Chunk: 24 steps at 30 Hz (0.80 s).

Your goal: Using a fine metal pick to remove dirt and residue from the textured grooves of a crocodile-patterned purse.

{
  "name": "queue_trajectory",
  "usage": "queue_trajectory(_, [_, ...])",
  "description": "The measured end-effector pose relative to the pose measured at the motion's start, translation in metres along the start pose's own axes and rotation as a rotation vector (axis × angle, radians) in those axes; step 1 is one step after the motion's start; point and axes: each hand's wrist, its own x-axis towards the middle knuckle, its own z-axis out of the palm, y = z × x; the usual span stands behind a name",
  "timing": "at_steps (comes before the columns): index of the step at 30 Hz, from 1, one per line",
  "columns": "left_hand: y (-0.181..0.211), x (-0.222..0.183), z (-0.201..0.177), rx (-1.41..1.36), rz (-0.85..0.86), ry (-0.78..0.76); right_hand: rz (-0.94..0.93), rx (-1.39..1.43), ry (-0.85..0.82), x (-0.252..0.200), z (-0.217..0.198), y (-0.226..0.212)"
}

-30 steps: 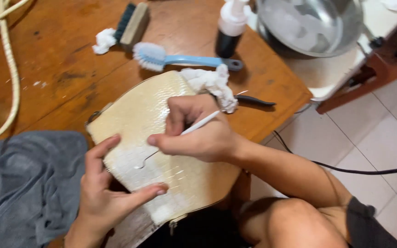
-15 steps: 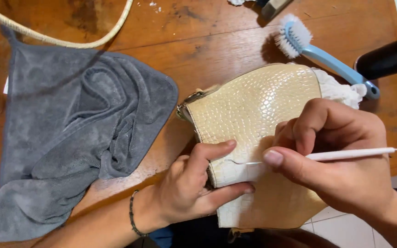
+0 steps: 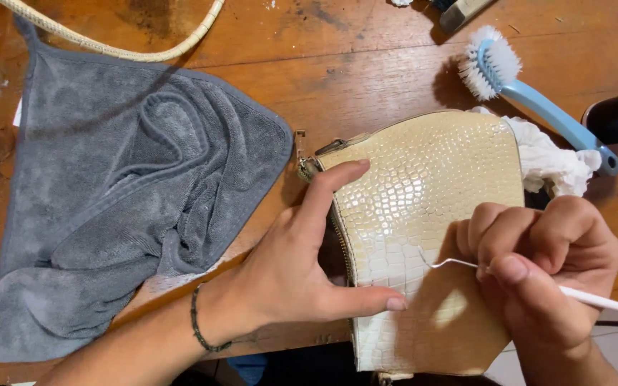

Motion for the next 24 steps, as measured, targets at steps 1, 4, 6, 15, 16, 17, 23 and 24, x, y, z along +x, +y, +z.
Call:
queue_trajectory(1, [0.0, 0.002, 0.0, -0.001, 0.0, -0.004, 0.001, 0.0, 0.004, 0.001, 0.001, -0.002])
queue_trajectory(4, [-0.003, 0.002, 0.002, -0.017, -0.018, -0.008, -0.023, -0.091, -0.028, -0.001, 0.0, -0.003])
queue_trajectory(6, [-0.008, 0.002, 0.003, 0.042, -0.002, 0.036, -0.056, -0.16, -0.101, -0.001, -0.006, -0.001])
queue_trajectory(15, [-0.029, -0.007, -0.001, 0.491, 0.626, 0.157, 0.052, -0.338, -0.095, 0.003, 0.006, -0.032])
queue_trajectory(16, [-0.028, -0.007, -0.002, 0.491, 0.621, 0.159, 0.055, -0.337, -0.098, 0.005, 0.005, -0.033])
queue_trajectory(17, [-0.027, -0.007, -0.003, 0.517, 0.658, 0.157, 0.073, -0.314, -0.133, 0.006, 0.003, -0.034])
queue_trajectory(23, [-0.018, -0.008, -0.001, 0.573, 0.671, 0.182, 0.048, -0.141, -0.115, 0.006, -0.005, -0.006])
queue_trajectory(24, [-0.015, -0.009, -0.001, 0.605, 0.655, 0.184, 0.057, -0.032, -0.086, 0.006, -0.005, -0.001])
